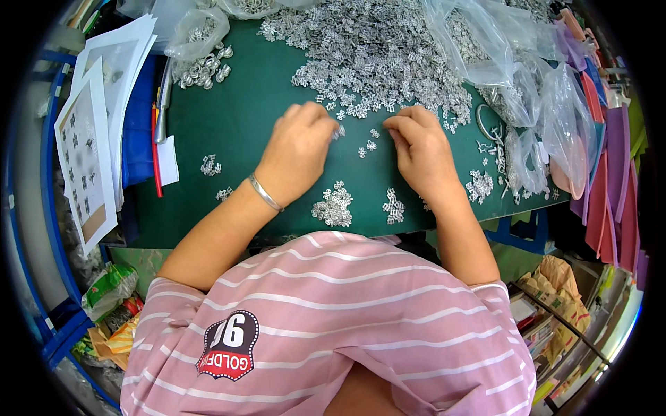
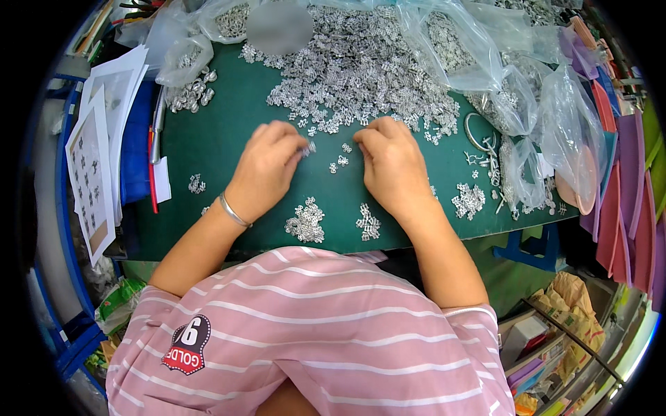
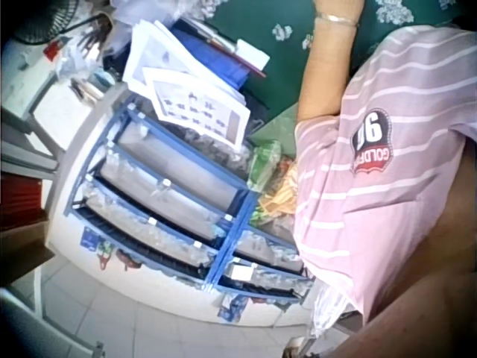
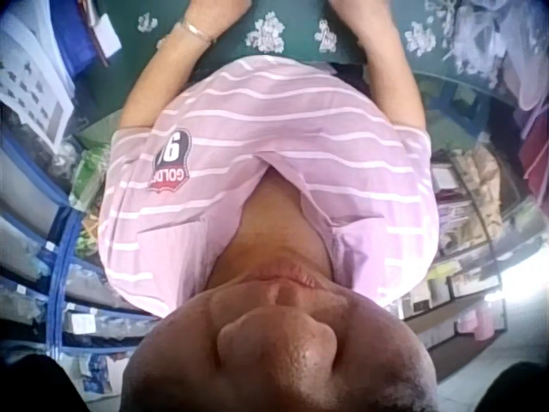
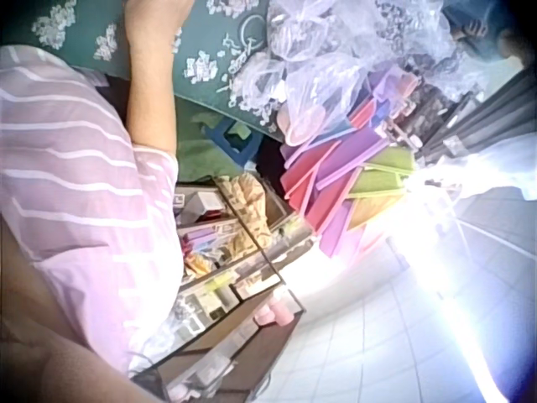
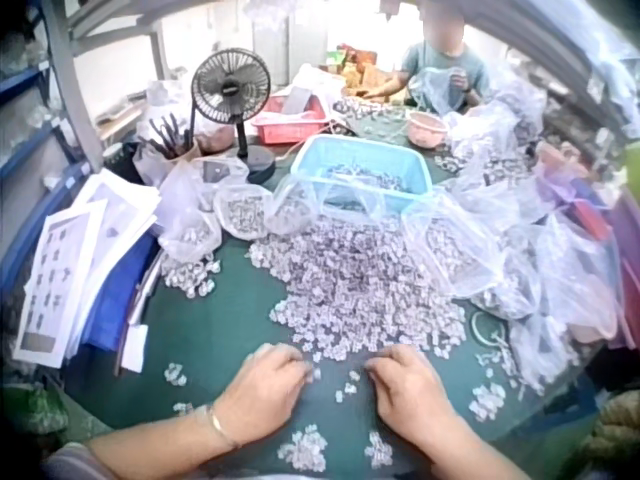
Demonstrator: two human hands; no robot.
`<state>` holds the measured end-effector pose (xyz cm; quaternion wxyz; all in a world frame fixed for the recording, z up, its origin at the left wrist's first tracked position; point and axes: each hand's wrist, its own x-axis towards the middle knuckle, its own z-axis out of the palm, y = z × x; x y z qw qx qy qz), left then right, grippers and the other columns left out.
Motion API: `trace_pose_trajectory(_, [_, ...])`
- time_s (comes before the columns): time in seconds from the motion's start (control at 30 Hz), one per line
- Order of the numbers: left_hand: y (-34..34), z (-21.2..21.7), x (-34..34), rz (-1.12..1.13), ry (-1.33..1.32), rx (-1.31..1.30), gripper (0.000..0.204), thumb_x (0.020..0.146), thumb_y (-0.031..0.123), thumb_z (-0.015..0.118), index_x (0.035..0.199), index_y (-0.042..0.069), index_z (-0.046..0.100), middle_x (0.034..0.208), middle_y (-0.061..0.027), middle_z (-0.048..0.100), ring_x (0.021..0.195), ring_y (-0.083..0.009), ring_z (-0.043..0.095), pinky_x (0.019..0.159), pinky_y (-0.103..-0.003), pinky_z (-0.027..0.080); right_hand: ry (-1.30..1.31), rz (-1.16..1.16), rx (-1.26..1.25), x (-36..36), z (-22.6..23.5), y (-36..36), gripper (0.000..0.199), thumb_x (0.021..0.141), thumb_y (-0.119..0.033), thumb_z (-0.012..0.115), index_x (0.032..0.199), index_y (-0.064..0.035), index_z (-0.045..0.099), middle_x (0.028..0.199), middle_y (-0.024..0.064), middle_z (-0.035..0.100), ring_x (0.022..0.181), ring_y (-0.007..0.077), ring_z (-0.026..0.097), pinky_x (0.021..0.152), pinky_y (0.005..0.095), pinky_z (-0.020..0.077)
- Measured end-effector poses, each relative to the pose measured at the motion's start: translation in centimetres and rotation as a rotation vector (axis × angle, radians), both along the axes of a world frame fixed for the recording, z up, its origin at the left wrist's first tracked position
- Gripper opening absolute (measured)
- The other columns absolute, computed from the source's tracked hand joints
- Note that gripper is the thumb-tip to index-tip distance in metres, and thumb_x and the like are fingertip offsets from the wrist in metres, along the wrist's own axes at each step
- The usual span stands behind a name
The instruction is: The person sorts and counts small, flower-shaped metal hardware pieces by hand, moving them into small clusters on a green workspace.
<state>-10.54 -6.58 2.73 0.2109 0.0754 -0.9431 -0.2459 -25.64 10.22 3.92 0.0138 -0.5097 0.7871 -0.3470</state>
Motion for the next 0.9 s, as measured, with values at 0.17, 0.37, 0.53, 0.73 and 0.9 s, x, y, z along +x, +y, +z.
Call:
trace_pose_trajectory(0.17, [0.9,0.3,0.0,0.012,0.090,0.151,0.017,0.078,-0.006,0.068,0.093,0.002,0.068,0.092,-0.0117,0.063,0.085,-0.0297,0.061,0.076,-0.037,0.050,0.027,0.077,-0.005,0.3,-0.3,-1.2,0.010,0.077,0.002,0.067,0.086,-0.0024,0.068,0.090,0.0120,0.063,0.088,0.0332,0.060,0.077,0.0406,0.0498])
trace_pose_trajectory(0.37, [0.9,1.2,0.0,-0.013,0.104,0.156,0.014,0.078,-0.005,0.069,0.090,0.002,0.069,0.088,-0.0100,0.063,0.082,-0.0289,0.061,0.074,-0.036,0.050,-0.138,0.045,0.020,0.2,0.2,0.6,0.012,0.077,0.004,0.067,0.085,-0.0028,0.064,0.083,0.0131,0.062,0.082,0.0328,0.063,0.072,0.0415,0.0504])
trace_pose_trajectory(0.53, [2.0,0.6,-1.0,-0.077,0.020,0.097,0.015,0.075,0.003,0.075,0.089,0.005,0.069,0.088,-0.0076,0.061,0.084,-0.0275,0.059,0.074,-0.037,0.048,-0.290,-0.095,0.141,-0.8,2.9,5.7,0.011,0.078,0.006,0.067,0.087,-0.0005,0.066,0.080,0.0147,0.064,0.075,0.0329,0.064,0.067,0.0382,0.0508])
trace_pose_trajectory(0.73, [2.8,0.4,-1.4,-0.060,-0.052,0.056,0.015,0.073,0.006,0.077,0.085,0.006,0.068,0.088,-0.0068,0.059,0.086,-0.0272,0.059,0.075,-0.038,0.045,-0.118,-0.061,0.224,-0.3,2.7,7.2,0.010,0.078,0.002,0.068,0.088,-0.0013,0.068,0.082,0.0126,0.061,0.083,0.0324,0.061,0.073,0.0406,0.0494])
trace_pose_trajectory(0.9, [2.6,0.4,-0.9,-0.025,0.020,0.094,0.013,0.076,0.003,0.074,0.087,0.005,0.068,0.087,-0.0077,0.060,0.085,-0.0276,0.059,0.075,-0.038,0.046,-0.064,0.049,-0.042,2.0,0.5,0.7,0.011,0.079,-0.001,0.068,0.090,-0.0040,0.068,0.088,0.0117,0.060,0.087,0.0322,0.060,0.076,0.0404,0.0498])
